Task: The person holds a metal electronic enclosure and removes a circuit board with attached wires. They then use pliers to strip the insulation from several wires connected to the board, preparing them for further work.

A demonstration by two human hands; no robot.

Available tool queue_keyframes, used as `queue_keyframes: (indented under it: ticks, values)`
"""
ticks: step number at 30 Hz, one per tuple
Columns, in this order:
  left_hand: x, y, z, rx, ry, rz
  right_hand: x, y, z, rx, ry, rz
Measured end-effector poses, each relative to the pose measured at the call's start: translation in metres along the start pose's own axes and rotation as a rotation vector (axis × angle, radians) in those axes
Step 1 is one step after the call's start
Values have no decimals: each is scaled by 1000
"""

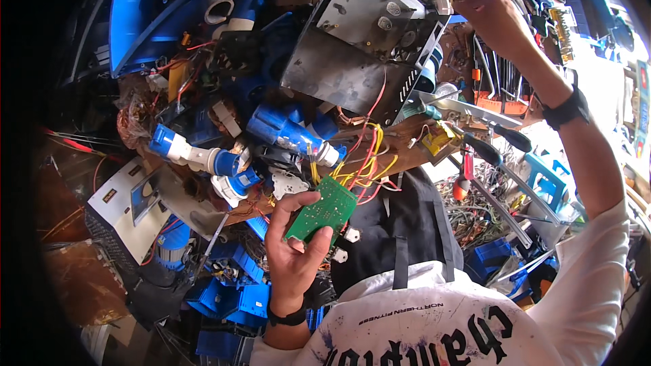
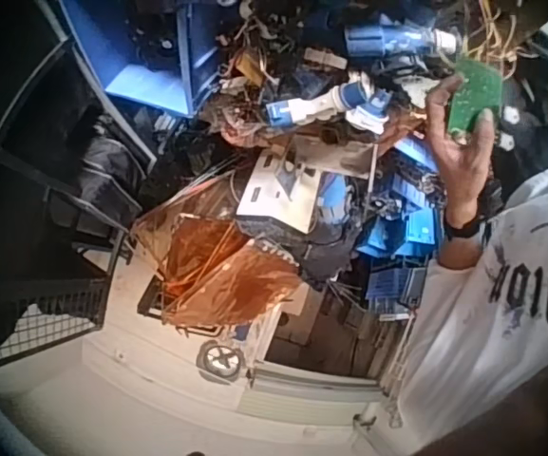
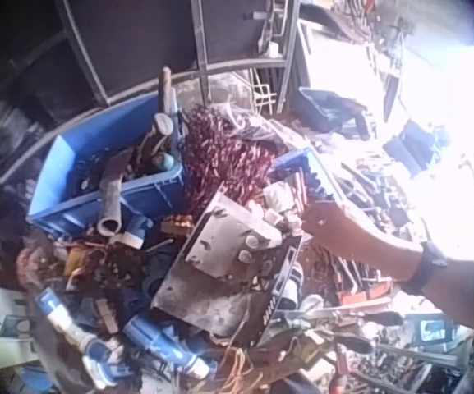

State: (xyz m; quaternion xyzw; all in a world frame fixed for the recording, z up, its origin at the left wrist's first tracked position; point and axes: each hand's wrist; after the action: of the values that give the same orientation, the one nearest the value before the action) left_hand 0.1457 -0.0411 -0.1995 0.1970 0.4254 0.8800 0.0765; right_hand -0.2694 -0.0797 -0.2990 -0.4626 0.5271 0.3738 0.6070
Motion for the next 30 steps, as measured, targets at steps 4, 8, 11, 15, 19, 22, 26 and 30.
queue_keyframes:
  ticks: [4, 8, 11, 15, 19, 22, 26, 30]
  values:
    - [-9, -2, 0, 35, 22, -74, -20, 28, 31, 44, 28, -45]
    - [-14, -3, 1, 9, 24, -8, -29, 74, 69, 106, -157, 59]
    - [-11, -1, 2, 0, 59, 43, -38, 72, 88, 131, -215, -14]
    - [-8, 4, 2, -14, 64, 171, -64, 16, 99, 62, -337, -213]
    - [2, 3, -6, -8, 93, 270, -87, -43, 106, -266, -298, -268]
    - [5, 6, -12, -181, 72, 739, -100, -85, 102, -502, -190, -363]
    - [4, 6, -25, -327, -66, 1134, -120, -130, 96, -629, -60, -209]
    - [11, 11, -34, -425, -70, 1204, -123, -152, 81, -654, 13, -118]
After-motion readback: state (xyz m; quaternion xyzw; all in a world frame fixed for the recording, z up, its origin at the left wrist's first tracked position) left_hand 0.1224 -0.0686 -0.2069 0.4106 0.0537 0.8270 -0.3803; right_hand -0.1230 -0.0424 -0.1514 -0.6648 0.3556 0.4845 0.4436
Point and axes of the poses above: each hand's wrist, its own z-axis away from the middle knuckle, its own x-axis out of the palm, y = z × x, and after that the axes turned 14 degrees about z, right-handed
